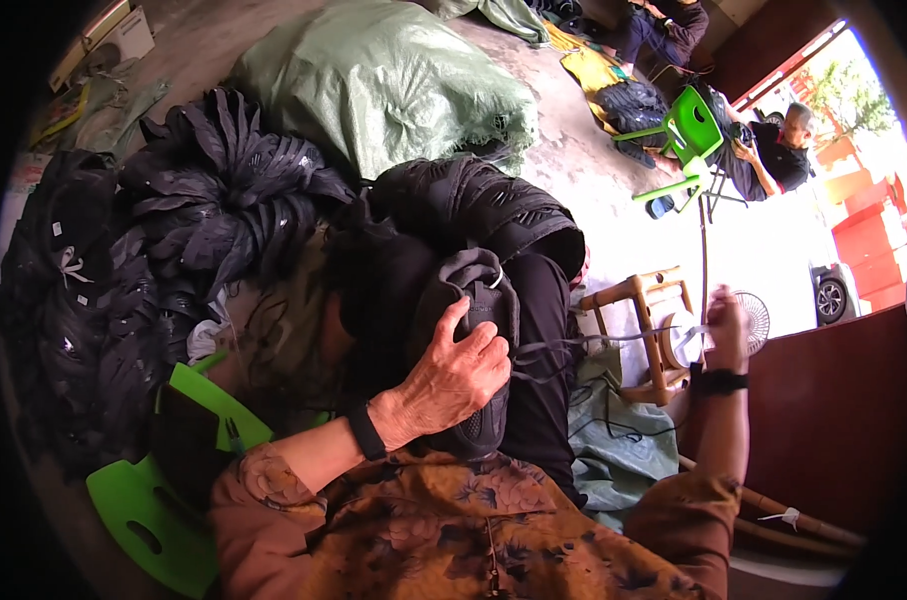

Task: The person is threading laces through the eyelets of a black shoe.

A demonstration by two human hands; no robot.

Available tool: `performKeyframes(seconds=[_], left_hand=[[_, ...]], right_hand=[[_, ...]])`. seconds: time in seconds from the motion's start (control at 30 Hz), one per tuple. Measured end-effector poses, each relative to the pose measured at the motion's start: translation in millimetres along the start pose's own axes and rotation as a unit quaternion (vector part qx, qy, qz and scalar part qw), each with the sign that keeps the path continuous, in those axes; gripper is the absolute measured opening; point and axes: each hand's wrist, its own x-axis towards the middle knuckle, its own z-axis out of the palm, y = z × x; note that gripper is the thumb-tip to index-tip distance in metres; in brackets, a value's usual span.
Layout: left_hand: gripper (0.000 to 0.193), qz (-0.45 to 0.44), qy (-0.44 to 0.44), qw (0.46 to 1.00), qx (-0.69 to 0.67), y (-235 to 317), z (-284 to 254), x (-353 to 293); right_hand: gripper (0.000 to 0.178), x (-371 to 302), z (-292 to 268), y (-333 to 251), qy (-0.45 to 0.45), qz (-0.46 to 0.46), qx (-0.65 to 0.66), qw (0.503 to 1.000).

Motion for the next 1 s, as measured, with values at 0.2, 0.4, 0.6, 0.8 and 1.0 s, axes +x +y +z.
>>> performKeyframes(seconds=[0.2,0.4,0.6,0.8,1.0], left_hand=[[0.016,-0.092,0.113,0.959,-0.241,1.8,13.7,0.7],[0.022,-0.114,0.114,0.957,-0.242,9.0,15.5,5.6],[0.028,-0.087,0.086,0.984,-0.129,16.1,23.5,9.0],[0.083,-0.055,0.078,0.983,-0.154,11.7,20.5,4.9],[0.056,0.004,0.108,0.986,-0.129,-14.6,7.6,-4.7]], right_hand=[[0.017,-147.9,186.2,26.7,-0.313,0.085,-0.186,0.927],[0.017,-165.9,224.6,14.1,-0.507,0.199,-0.159,0.824],[0.013,-133.9,239.5,-16.2,-0.409,0.190,0.014,0.893],[0.023,-44.8,184.4,-114.3,-0.133,-0.100,0.072,0.983],[0.023,-66.1,145.8,-24.2,-0.141,-0.118,-0.085,0.979]])
